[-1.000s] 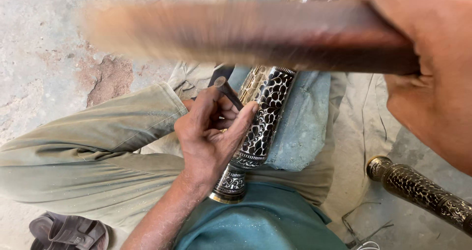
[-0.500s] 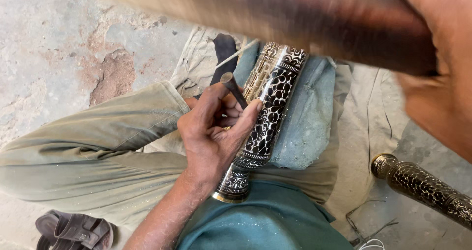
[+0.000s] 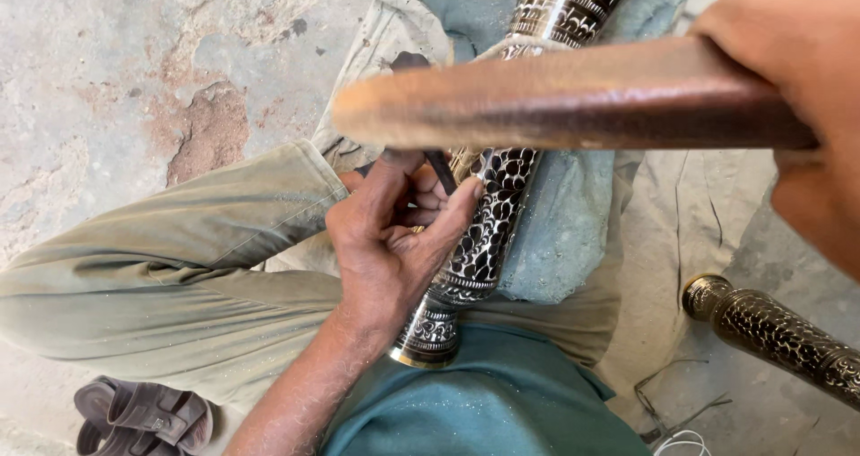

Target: The person uses a chisel and hammer to engrave intricate floral patterns onto a metal vase. They repeatedly tap the chisel with the hammer to create detailed designs on the vase's surface.

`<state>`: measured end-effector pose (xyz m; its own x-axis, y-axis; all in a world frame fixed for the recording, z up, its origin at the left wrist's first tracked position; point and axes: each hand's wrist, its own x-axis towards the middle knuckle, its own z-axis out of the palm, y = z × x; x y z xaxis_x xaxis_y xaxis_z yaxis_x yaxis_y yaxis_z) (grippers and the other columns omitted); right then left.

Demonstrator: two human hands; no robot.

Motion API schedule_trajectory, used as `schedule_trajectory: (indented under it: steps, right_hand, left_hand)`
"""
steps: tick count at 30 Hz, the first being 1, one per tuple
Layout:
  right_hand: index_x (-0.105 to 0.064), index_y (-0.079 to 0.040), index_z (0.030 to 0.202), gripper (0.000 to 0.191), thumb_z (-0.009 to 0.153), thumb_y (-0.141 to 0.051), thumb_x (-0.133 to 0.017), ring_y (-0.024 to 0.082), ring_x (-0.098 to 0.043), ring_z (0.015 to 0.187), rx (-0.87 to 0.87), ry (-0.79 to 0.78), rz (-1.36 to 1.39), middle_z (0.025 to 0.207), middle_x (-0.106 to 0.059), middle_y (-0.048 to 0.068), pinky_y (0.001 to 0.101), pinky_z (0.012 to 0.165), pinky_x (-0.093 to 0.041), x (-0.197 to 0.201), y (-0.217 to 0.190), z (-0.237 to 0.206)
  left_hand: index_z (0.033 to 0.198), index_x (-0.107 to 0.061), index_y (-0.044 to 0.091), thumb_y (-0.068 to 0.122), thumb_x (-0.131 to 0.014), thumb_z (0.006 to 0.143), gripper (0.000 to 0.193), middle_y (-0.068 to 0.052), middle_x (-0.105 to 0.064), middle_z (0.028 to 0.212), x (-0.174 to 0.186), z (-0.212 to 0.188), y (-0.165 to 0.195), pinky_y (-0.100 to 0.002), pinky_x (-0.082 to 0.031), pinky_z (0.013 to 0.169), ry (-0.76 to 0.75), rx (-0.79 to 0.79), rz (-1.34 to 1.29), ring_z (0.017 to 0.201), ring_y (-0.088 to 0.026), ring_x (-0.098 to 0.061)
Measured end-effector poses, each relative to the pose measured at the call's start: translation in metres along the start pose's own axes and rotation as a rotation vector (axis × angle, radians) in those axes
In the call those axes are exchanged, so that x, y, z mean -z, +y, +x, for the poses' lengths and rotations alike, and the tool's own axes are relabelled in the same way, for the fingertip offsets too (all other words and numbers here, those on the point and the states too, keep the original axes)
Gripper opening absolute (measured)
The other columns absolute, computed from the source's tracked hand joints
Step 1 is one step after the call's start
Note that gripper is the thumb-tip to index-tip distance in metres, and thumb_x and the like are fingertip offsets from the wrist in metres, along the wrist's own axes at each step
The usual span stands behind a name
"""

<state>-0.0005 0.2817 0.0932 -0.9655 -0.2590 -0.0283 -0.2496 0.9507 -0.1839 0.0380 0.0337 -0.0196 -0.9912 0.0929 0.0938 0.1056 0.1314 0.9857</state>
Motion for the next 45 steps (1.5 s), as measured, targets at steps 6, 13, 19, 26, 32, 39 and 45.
schedule_trajectory:
  steps: [6, 13, 19, 26, 32, 39, 45]
  right_hand:
    - [-0.066, -0.005, 0.129, 0.028, 0.100, -0.006, -0.064, 0.021, -0.068, 0.072, -0.065, -0.188, -0.210, 0.088, -0.070, 0.013, 0.0327, 0.072, -0.057, 0.007, 0.005, 0.000]
    - [-0.066, -0.005, 0.128, 0.026, 0.102, -0.010, -0.062, 0.020, -0.066, 0.070, -0.049, -0.148, -0.219, 0.087, -0.069, 0.012, 0.0322, 0.069, -0.056, 0.003, 0.014, -0.009]
    - [-0.066, -0.005, 0.127, 0.026, 0.104, -0.013, -0.060, 0.020, -0.065, 0.069, -0.042, -0.123, -0.214, 0.086, -0.068, 0.012, 0.0319, 0.067, -0.055, 0.001, 0.013, -0.009]
    - [-0.066, -0.005, 0.126, 0.025, 0.105, -0.017, -0.058, 0.019, -0.064, 0.067, -0.038, -0.101, -0.212, 0.085, -0.066, 0.011, 0.0314, 0.065, -0.053, 0.001, 0.024, -0.021]
    - [-0.066, -0.005, 0.126, 0.026, 0.107, -0.020, -0.057, 0.019, -0.062, 0.065, -0.047, -0.076, -0.213, 0.084, -0.065, 0.010, 0.0310, 0.063, -0.052, -0.006, 0.035, -0.024]
    - [-0.066, -0.004, 0.125, 0.028, 0.109, -0.024, -0.055, 0.018, -0.061, 0.064, -0.050, -0.073, -0.198, 0.082, -0.064, 0.009, 0.0306, 0.060, -0.051, -0.009, 0.039, -0.033]
    - [-0.066, -0.004, 0.124, 0.030, 0.110, -0.028, -0.053, 0.017, -0.059, 0.062, -0.062, -0.069, -0.192, 0.081, -0.063, 0.009, 0.0302, 0.058, -0.050, -0.013, 0.042, -0.037]
  left_hand:
    - [0.122, -0.064, -0.002, 0.006, -0.081, 0.095, 0.034, 0.002, -0.064, 0.089, 0.000, -0.001, 0.001, -0.016, -0.056, 0.069, -0.004, 0.039, -0.005, 0.079, -0.001, -0.059]
    - [0.120, -0.065, -0.001, 0.007, -0.082, 0.097, 0.030, 0.002, -0.065, 0.089, 0.001, -0.002, 0.000, -0.016, -0.058, 0.072, -0.024, 0.002, 0.004, 0.081, 0.000, -0.061]
    - [0.119, -0.066, -0.002, 0.008, -0.083, 0.095, 0.030, 0.001, -0.066, 0.087, 0.000, -0.002, -0.001, -0.016, -0.055, 0.070, -0.020, 0.012, 0.010, 0.079, -0.001, -0.060]
    - [0.111, -0.064, -0.001, 0.008, -0.084, 0.094, 0.028, -0.001, -0.065, 0.088, 0.002, -0.005, 0.005, -0.016, -0.057, 0.068, 0.026, -0.067, 0.084, 0.079, -0.002, -0.061]
    - [0.100, -0.058, 0.000, 0.009, -0.084, 0.092, 0.028, -0.001, -0.068, 0.084, 0.005, -0.008, 0.005, -0.016, -0.056, 0.063, 0.012, 0.062, 0.012, 0.075, -0.001, -0.061]
    - [0.096, -0.056, 0.001, 0.010, -0.084, 0.093, 0.030, -0.002, -0.067, 0.081, 0.000, -0.009, -0.001, -0.016, -0.055, 0.061, 0.023, 0.058, 0.018, 0.074, -0.001, -0.061]
    - [0.104, -0.062, -0.001, 0.012, -0.083, 0.094, 0.027, -0.001, -0.067, 0.082, -0.001, -0.008, -0.002, -0.016, -0.059, 0.063, 0.031, -0.117, 0.143, 0.073, -0.001, -0.064]
